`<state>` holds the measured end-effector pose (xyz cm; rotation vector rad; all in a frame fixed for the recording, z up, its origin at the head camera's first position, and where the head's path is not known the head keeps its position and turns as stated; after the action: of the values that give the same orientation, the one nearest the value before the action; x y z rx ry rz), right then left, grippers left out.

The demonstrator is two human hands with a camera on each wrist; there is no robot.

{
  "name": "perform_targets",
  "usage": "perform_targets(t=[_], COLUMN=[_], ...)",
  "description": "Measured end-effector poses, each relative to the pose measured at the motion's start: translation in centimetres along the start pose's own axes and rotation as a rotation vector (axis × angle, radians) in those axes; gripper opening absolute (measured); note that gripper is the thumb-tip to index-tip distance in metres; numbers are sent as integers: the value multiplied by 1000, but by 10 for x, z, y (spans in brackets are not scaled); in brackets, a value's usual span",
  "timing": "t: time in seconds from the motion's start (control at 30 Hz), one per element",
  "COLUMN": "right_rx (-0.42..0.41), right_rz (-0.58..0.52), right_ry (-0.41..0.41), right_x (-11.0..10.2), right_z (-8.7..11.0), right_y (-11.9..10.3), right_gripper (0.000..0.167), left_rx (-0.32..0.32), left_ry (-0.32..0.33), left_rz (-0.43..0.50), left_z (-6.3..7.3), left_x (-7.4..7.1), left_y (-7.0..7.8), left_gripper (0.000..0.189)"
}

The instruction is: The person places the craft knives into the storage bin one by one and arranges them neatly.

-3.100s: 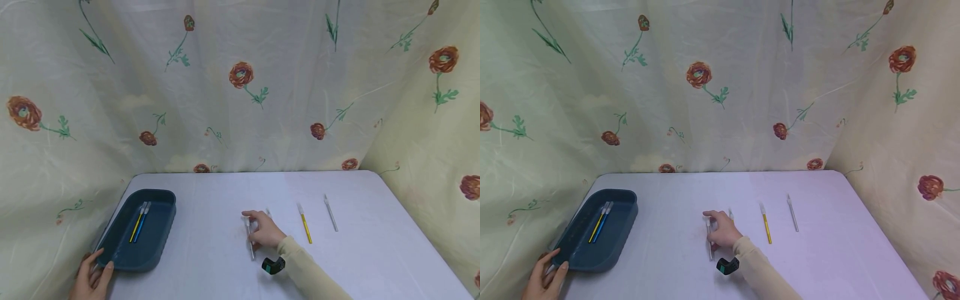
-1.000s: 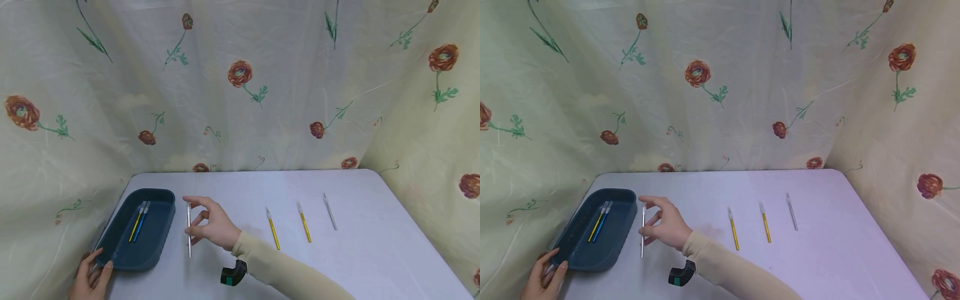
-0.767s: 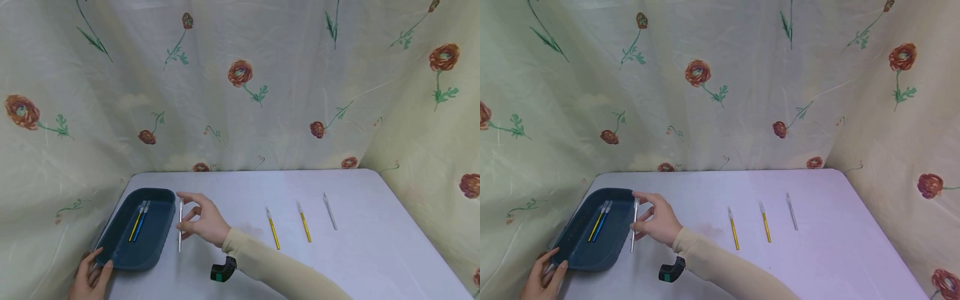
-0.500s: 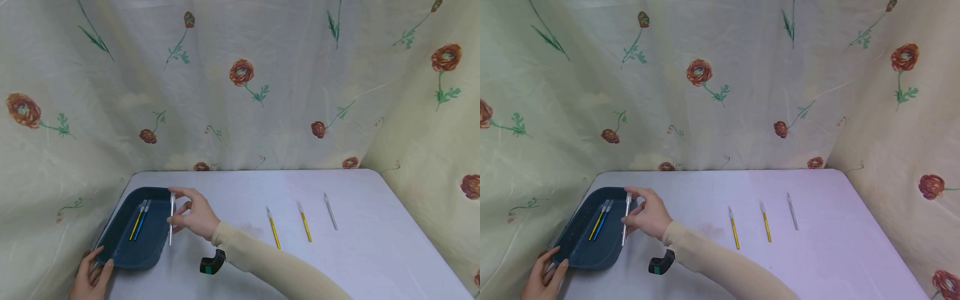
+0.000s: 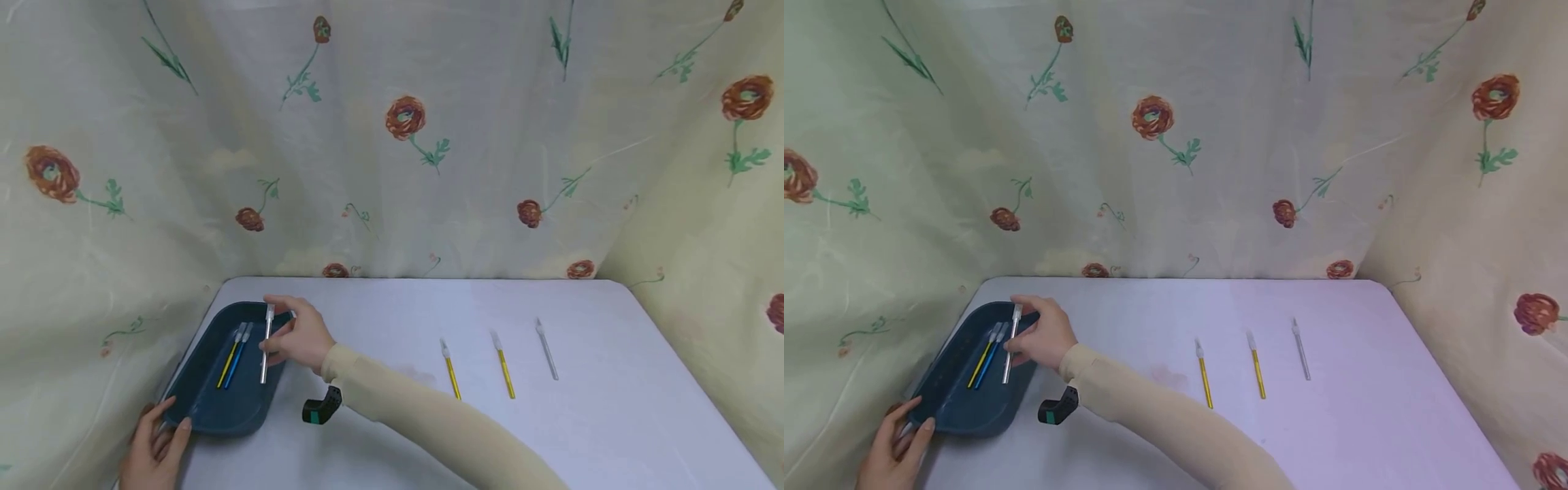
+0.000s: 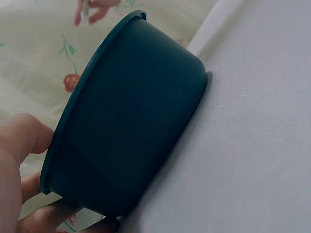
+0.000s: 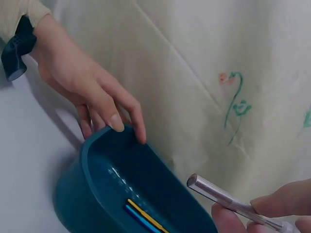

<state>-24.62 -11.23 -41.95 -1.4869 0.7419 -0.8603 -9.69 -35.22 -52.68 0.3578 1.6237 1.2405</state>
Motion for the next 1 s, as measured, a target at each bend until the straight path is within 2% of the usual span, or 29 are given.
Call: perform_targets(t=[0.27,0.5,0.67,1.0], right_rx=[53,93,131,224], right_rz=[-27,11,26,119], right_ry=[69,152,156,194], right_x=[21,36,44,62], right_z=[-26,-43,-51,-74], right_y=[9,15,23,48], right_gripper=[74,72,73,68], left_rx=[12,-7,-17,-12], left_ry=[23,-6,-26,-19], left_rz=[-25,-29,-29,-8], left_z=[0,1,1,1], left_x=[-1,-2,-3,0], left_y=[-1,1,2,1], left_gripper=[55,56,58,57])
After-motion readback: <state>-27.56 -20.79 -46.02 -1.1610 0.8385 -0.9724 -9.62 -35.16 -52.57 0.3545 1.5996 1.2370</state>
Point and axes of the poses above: each hand's wrist, its own z-axis away from the middle knuckle, its own x-axis out of the palm, y = z × x, the point moved 1 cm from there along -z, towards the middle knuckle, and after that the axes turned 1 degree about -y, right-handed, at the moved point
